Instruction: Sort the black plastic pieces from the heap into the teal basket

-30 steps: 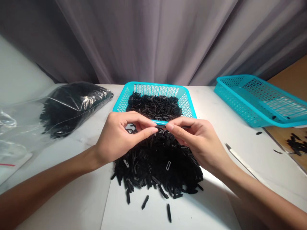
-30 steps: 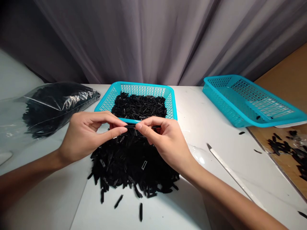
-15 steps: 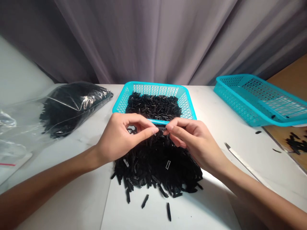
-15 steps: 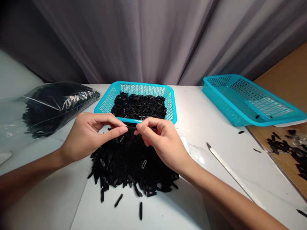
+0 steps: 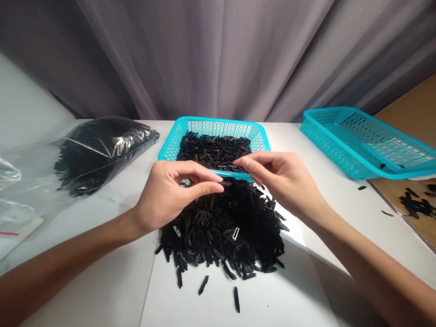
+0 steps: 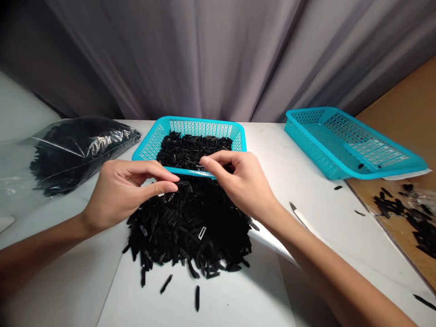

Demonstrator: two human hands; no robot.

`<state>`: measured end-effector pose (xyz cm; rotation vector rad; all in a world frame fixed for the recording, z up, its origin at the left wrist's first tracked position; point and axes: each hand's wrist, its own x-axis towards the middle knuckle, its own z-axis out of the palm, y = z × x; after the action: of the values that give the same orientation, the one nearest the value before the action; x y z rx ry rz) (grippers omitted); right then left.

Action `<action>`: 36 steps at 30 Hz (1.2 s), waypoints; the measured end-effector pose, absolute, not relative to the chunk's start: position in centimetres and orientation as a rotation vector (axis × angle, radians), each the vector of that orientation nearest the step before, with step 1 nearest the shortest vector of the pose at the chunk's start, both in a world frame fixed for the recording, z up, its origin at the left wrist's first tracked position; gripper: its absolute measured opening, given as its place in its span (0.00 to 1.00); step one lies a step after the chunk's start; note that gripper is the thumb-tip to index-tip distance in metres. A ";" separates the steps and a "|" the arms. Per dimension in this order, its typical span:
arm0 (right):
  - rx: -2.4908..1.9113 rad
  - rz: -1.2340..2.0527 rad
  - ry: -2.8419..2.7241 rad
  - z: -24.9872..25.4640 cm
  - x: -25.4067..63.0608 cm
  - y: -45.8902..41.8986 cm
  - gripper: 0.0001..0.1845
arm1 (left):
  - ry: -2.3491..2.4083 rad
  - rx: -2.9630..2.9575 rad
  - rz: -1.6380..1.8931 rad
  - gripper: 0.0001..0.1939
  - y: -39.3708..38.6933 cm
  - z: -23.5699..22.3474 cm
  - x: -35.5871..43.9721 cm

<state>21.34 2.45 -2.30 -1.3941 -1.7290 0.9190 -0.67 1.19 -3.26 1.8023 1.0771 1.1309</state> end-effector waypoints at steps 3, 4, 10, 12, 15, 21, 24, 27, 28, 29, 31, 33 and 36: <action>-1.261 1.255 -1.714 -2.0 20.9 1.1 0.19 | 1.051 1.817 1.153 0.03 1.1 -3.4 -0.7; -1.229 1.340 -1.696 -2.0 20.8 0.8 0.18 | 1.051 1.825 1.154 0.03 1.1 -3.4 -0.7; -1.191 1.456 -1.604 -2.2 20.7 0.5 0.12 | 1.021 2.027 1.218 0.07 1.1 -3.4 -0.9; -1.191 1.449 -1.588 -2.2 20.8 0.5 0.10 | 0.991 2.157 1.257 0.07 1.1 -3.3 -1.0; -1.187 1.458 -1.570 -2.1 20.8 0.4 0.09 | 0.984 2.232 1.265 0.04 1.1 -3.1 -1.1; -1.171 1.474 -1.536 -2.3 20.7 0.2 0.14 | 1.011 2.228 1.270 0.04 1.2 -2.9 -1.0; -1.157 1.511 -1.521 -2.4 20.8 0.2 0.16 | 1.020 2.226 1.260 0.03 1.2 -3.0 -1.0; -1.145 1.540 -1.509 -2.4 20.8 0.2 0.17 | 1.017 2.232 1.250 0.03 1.1 -3.0 -1.1; -1.144 1.544 -1.504 -2.4 20.8 0.2 0.17 | 1.020 2.234 1.247 0.03 1.0 -3.0 -1.1; -1.144 1.547 -1.497 -2.4 20.8 0.2 0.17 | 1.024 2.235 1.244 0.03 0.9 -2.9 -1.0; -1.146 1.565 -1.481 -2.5 20.8 0.2 0.16 | 1.028 2.236 1.237 0.02 0.9 -2.8 -1.0; -1.132 1.608 -1.443 -2.7 20.7 0.2 0.15 | 1.045 2.242 1.229 0.02 1.1 -2.8 -1.0; -1.078 1.750 -1.241 -2.8 20.5 0.4 0.13 | 1.232 2.216 1.235 0.03 2.5 -3.5 -1.5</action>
<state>20.47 0.38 -2.85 -1.0777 -1.2412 1.7500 -1.47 2.47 -3.52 2.2156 1.2321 1.2353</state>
